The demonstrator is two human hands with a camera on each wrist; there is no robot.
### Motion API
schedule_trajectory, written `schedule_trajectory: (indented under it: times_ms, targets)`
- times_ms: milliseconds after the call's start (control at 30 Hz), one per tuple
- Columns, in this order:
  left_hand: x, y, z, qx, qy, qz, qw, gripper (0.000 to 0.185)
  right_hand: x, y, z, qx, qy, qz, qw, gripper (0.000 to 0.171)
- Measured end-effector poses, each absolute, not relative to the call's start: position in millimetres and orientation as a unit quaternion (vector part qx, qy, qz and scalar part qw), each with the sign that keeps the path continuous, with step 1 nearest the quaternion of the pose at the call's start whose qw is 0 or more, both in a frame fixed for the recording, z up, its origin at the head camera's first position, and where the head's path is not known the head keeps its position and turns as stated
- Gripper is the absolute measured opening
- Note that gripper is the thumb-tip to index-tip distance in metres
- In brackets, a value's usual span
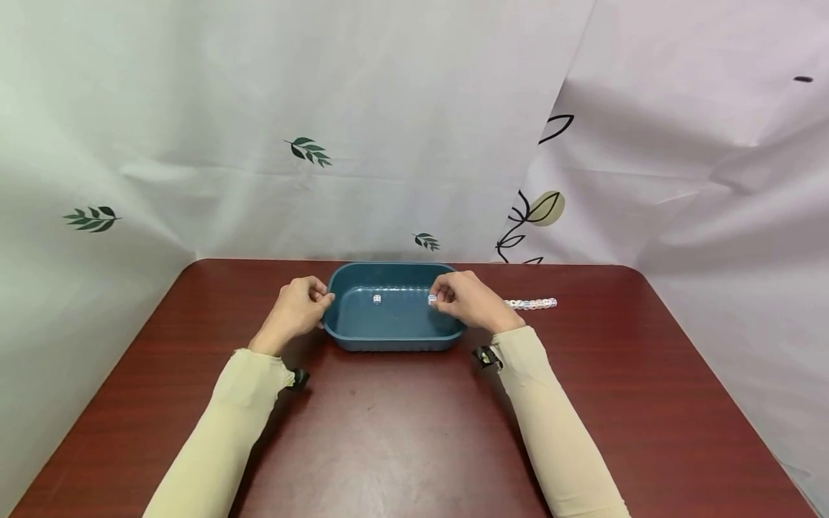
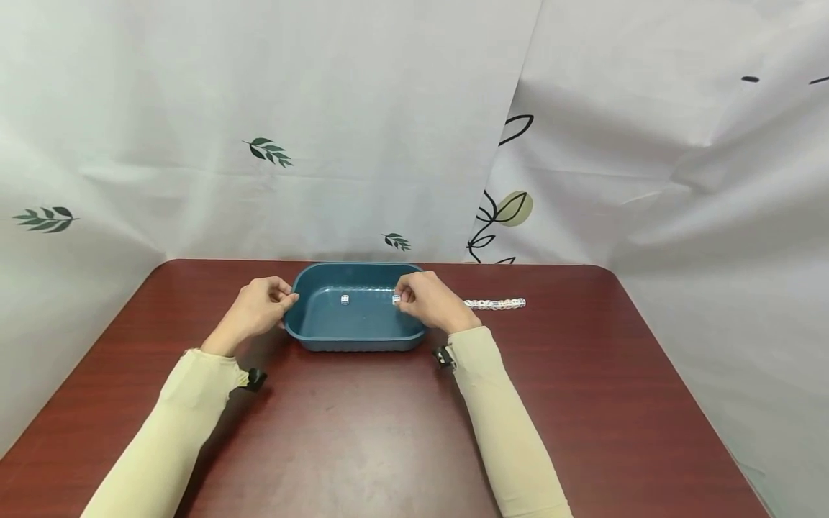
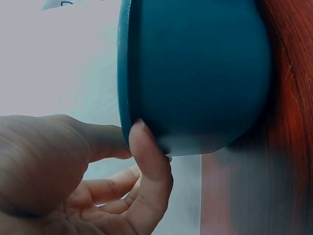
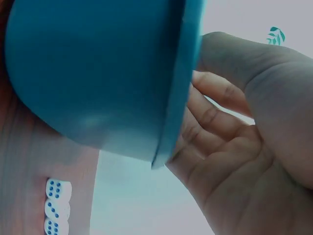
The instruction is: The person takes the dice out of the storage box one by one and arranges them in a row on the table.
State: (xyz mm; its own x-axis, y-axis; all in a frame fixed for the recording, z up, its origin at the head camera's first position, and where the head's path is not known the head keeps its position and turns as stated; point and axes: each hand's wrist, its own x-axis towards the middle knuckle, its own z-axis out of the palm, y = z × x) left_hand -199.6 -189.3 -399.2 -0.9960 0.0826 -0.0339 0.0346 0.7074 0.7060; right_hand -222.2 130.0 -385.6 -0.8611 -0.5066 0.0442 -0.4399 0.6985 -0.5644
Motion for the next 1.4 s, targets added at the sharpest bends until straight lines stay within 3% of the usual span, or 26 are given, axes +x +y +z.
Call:
schedule_trajectory:
  times_ms: [1400]
  targets:
    - [-198.7,-186.5,-397.2,0.032,0.921,0.386,0.036,0.021,-219.4,200.9,-361.8,-0.188,0.936,-0.296,0.038,0.010]
